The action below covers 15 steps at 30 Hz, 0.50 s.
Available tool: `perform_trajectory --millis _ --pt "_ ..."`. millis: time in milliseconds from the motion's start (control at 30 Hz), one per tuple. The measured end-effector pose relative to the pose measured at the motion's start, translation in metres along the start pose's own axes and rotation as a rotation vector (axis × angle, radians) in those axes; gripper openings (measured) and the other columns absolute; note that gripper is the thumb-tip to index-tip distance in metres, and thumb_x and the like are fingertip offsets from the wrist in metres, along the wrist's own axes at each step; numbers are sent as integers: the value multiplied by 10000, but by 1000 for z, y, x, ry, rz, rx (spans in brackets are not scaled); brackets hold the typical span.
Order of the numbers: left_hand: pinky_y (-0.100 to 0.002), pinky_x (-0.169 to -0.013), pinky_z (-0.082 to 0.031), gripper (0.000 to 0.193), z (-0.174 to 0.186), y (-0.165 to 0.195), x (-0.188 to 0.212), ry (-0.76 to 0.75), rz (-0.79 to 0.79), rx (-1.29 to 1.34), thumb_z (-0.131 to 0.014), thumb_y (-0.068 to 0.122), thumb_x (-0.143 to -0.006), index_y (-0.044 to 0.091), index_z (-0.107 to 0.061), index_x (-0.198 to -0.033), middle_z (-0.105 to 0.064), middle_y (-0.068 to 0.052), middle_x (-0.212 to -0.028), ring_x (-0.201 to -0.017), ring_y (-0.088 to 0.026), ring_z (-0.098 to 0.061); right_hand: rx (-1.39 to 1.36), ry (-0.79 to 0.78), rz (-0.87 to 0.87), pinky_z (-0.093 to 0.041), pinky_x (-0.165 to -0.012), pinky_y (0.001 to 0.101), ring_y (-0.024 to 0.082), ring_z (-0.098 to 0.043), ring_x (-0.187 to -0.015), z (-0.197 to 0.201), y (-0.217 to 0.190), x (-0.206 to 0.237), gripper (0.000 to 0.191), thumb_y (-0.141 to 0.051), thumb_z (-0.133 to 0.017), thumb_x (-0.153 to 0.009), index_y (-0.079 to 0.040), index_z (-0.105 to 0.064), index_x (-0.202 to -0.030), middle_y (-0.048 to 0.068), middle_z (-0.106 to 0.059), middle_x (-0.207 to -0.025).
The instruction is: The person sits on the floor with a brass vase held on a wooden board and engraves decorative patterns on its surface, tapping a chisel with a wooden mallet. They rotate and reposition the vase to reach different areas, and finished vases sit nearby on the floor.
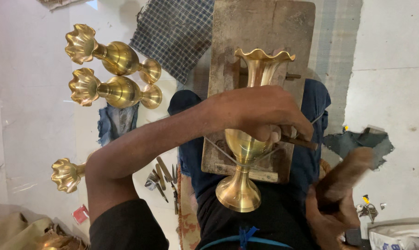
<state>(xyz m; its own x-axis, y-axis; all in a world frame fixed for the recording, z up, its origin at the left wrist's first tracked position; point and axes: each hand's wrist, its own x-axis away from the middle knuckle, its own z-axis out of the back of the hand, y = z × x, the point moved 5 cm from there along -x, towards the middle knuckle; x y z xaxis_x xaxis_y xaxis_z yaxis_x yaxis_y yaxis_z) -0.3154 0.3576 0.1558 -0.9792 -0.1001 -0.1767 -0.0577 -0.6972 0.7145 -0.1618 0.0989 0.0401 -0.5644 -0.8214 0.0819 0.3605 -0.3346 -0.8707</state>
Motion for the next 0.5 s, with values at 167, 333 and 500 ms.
perform_trajectory --millis 167,333,500 --pt "-427 -730 -563 517 1 3 -4 -41 39 -55 -786 15 -667 134 -702 -1164 -768 -49 -905 -814 -261 -730 -4 -65 79 -525 -833 295 169 -658 -916 0 -24 -9 440 -14 -774 -829 98 -627 -1228 130 -678 -1022" --pt "-409 -622 -571 562 -2 5 -2 -136 252 -108 -755 -33 -714 174 -699 -1234 -773 -45 -861 -693 -239 -730 -9 -43 76 -528 -818 302 179 -667 -924 2 -25 -16 489 5 -770 -793 101 -624 -1250 167 -682 -1046" --pt "-379 -601 -590 629 4 14 10 -31 260 -86 -764 -64 -700 193 -689 -1270 -791 -51 -936 -723 -217 -741 16 -88 43 -531 -803 309 189 -675 -932 13 -25 -22 541 23 -766 -758 104 -620 -1272 204 -686 -1071"
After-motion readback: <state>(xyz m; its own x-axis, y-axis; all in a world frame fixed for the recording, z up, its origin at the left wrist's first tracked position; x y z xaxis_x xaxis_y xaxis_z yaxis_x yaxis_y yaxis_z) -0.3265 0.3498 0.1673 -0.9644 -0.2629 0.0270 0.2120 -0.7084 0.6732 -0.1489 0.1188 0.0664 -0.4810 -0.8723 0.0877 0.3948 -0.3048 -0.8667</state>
